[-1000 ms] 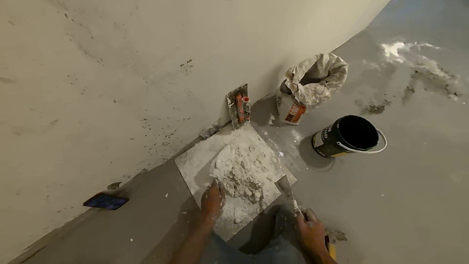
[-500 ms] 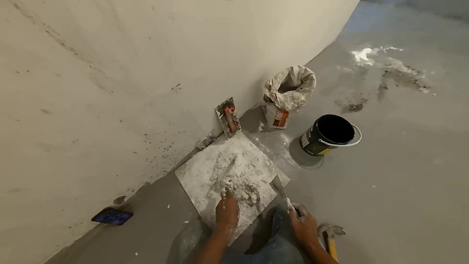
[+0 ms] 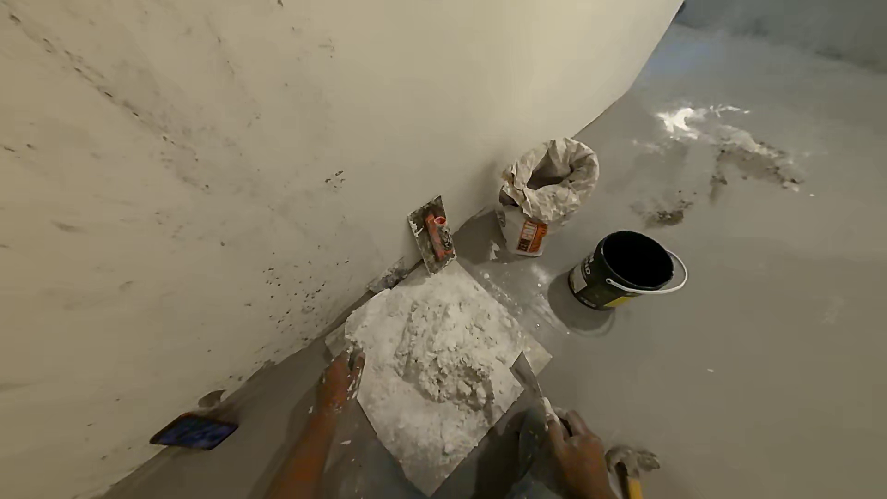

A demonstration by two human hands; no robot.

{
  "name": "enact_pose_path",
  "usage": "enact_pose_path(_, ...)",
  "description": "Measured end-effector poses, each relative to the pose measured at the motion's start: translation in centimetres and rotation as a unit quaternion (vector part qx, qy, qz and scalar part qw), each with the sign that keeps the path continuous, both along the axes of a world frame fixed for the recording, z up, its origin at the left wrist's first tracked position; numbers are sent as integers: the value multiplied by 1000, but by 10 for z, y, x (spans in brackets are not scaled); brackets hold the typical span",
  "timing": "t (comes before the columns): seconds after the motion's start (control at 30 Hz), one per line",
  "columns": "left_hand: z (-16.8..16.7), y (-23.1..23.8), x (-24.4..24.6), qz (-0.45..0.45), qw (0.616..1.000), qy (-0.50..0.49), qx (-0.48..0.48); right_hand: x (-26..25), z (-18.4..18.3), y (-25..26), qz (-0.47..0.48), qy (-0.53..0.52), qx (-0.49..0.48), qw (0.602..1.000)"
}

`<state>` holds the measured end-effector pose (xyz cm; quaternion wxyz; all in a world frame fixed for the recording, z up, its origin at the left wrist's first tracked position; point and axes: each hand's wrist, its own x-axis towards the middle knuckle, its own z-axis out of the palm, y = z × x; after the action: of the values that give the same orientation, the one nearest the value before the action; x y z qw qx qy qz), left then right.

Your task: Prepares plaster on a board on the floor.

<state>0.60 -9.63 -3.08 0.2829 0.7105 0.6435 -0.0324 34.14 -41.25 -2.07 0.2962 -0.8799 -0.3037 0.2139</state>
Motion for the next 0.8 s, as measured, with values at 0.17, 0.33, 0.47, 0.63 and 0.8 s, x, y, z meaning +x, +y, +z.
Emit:
enact_pose_path(0.17, -31, 42, -4, -71, 997, 33, 16, -1, 2, 9, 8, 22, -39, 999)
enact_pose_path(0.33, -72, 60, -1, -108, 994, 22, 27, 1, -3, 18, 14, 3, -43, 999)
enact_pose_path(0.47, -75, 45, 17, -106, 994, -31, -8, 1, -4, 23, 18, 4, -60, 998)
enact_pose_path(0.63, -74, 22, 50, -110, 991, -69, -42, 2, -11, 22, 35, -31, -42, 998)
enact_pose_path(0.8, -54, 4, 72, -132, 987, -51, -79, -1, -7, 21, 29, -24, -39, 999)
